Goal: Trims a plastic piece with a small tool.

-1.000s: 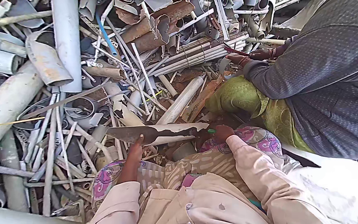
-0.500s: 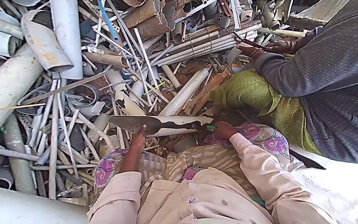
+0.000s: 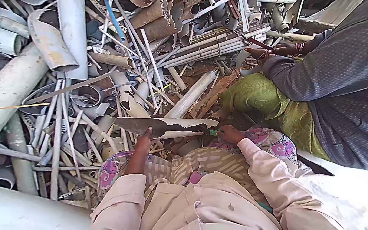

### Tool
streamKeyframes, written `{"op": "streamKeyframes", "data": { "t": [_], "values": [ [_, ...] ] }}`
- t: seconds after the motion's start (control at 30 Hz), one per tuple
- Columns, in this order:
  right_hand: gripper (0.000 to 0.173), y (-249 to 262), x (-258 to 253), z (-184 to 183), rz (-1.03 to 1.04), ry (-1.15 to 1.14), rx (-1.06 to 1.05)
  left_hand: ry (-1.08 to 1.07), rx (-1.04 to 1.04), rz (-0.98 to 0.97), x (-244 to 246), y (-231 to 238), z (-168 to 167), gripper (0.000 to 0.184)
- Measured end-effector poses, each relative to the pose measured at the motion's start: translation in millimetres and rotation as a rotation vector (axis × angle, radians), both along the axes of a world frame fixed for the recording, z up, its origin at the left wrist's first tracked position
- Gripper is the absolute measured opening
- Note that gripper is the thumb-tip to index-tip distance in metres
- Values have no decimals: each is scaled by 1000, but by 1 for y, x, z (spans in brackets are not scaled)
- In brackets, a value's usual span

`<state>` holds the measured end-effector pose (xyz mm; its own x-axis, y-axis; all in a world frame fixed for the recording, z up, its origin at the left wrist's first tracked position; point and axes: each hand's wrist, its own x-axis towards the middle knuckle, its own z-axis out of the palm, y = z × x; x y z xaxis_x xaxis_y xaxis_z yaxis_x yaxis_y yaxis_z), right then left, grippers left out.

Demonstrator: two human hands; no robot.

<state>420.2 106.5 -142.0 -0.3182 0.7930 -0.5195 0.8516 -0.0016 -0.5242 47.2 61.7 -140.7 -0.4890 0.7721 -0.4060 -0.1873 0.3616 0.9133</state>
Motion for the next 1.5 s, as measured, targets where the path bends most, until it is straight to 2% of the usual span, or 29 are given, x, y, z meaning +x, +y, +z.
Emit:
{"op": "streamKeyframes", "data": {
  "t": [0.33,0.5,0.67,0.87,0.97,1.03,1.17,1.37,1.5],
  "values": [
    [42,11,11,-5,-78,30,-72,31,15,-25,0,-4,-1,51],
    [37,4,24,-4,-218,101,-167,77,3,-49,0,-8,0,52],
    [42,3,16,-6,12,-17,-1,56,-16,-26,0,-9,-2,52],
    [42,9,24,-5,38,9,59,33,-25,-22,-1,-8,1,52],
    [43,9,23,-2,58,-59,50,37,-30,-33,-2,-8,0,51],
    [43,7,20,1,18,-28,14,16,-44,-18,-3,-7,0,52],
    [37,6,28,-6,-273,162,-152,3,-55,25,-7,-3,-4,52],
    [41,13,30,-9,-132,46,-111,28,-46,4,-8,-1,-4,53],
    [34,15,40,-5,-350,207,-176,-33,-66,56,-10,2,-4,52]
  ]
}}
